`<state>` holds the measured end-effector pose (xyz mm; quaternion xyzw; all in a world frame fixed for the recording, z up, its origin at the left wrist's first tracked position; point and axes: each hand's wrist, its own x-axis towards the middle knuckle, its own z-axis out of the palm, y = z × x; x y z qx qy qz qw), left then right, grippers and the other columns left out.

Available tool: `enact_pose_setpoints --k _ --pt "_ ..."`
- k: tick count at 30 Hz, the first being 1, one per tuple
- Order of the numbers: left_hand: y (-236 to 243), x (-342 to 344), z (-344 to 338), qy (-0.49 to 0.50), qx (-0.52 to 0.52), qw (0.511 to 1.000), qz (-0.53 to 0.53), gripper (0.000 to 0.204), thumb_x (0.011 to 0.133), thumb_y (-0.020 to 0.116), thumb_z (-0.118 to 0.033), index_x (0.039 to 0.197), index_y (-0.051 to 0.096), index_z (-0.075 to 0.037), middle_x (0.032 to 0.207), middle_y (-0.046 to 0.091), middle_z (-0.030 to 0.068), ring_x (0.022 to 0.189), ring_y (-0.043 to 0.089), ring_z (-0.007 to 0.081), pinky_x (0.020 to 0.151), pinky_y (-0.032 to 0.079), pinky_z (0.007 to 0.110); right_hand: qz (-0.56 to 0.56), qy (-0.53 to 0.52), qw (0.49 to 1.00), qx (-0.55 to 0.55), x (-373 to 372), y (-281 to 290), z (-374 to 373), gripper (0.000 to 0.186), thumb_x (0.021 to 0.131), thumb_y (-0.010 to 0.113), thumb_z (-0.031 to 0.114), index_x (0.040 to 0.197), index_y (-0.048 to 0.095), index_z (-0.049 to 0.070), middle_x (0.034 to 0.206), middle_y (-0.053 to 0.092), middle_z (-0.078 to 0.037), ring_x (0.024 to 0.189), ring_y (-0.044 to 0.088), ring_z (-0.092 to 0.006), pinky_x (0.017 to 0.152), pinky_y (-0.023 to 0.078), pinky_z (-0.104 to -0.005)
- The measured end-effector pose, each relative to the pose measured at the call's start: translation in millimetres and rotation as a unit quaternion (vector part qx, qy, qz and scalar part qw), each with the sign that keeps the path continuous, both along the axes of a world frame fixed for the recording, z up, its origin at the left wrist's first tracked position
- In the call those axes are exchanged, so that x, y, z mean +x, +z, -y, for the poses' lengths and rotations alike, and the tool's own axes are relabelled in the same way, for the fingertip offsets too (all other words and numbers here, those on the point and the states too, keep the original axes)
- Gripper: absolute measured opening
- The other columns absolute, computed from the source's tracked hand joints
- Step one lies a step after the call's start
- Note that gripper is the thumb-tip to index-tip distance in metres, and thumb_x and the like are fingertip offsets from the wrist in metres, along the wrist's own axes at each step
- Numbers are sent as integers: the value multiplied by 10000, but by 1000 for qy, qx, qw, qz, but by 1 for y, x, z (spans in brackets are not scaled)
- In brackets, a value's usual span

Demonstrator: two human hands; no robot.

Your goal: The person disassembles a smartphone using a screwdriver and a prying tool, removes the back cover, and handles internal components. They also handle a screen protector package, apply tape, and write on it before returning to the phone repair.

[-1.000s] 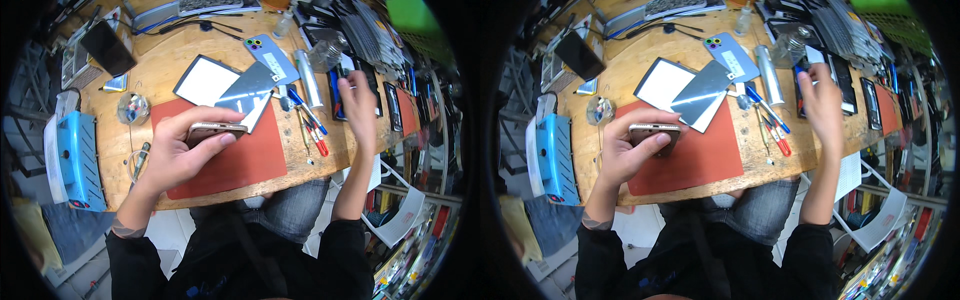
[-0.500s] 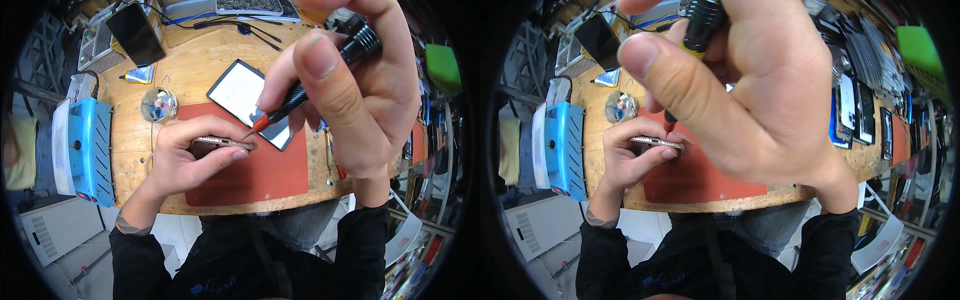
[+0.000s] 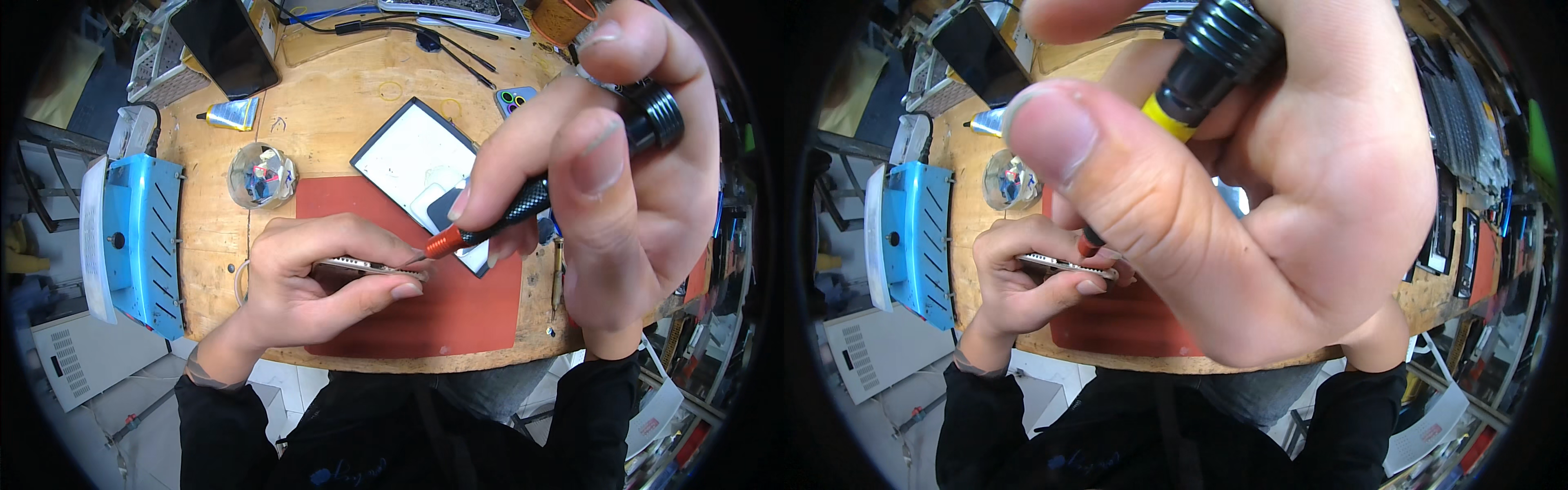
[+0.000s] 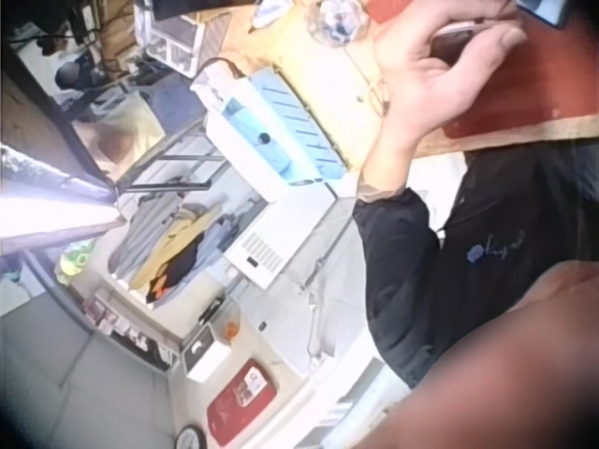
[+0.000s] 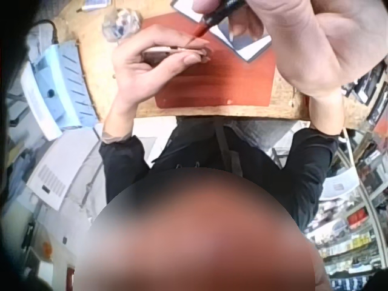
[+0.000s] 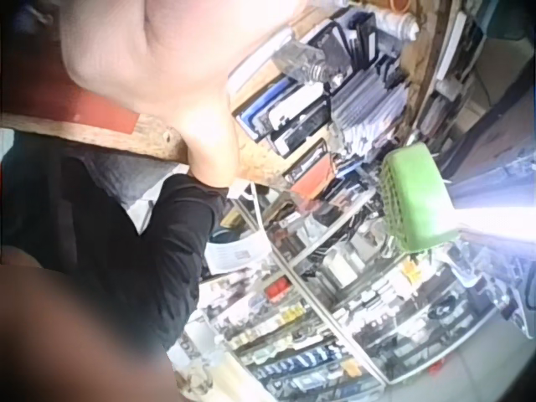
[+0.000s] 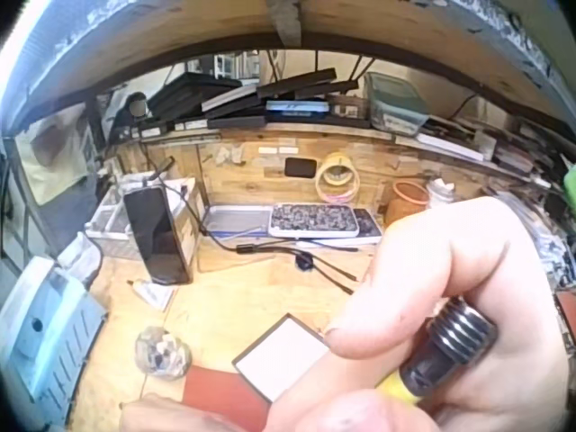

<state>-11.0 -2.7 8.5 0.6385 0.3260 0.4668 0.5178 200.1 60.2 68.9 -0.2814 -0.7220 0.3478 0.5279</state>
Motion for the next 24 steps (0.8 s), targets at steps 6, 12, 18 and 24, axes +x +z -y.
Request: enact_pose_setpoints --k 6,12,18,24 --pt "5 -2 -1 -3 31 999 -37 136 892 744 43 1021 721 81 953 770 178 870 769 205 739 633 297 6 1 1000 9 -1 4 6 455 899 764 207 1150 463 -24 809 577 -94 600 587 -118 594 467 -213" --pt "10 0 3 7 49 996 -70 129 902 722 54 1029 718 75 961 765 158 877 764 194 746 632 290 12 -8 1000 22 -1 9 14 472 867 810 222 1091 474 -23 798 556 -87 616 596 -129 631 482 -223" --pt "11 4 6 23 66 993 -92 130 896 727 49 1024 715 68 961 763 150 881 764 194 759 632 290 93 -20 993 71 12 24 17 495 833 859 249 1027 491 -19 781 528 -67 622 589 -127 650 483 -228" --pt "9 8 10 36 75 992 -100 124 890 739 42 1012 721 55 922 763 114 830 757 155 707 607 257 227 67 955 180 34 37 8 516 681 934 36 995 526 -7 799 561 -62 641 601 -110 612 461 -211"
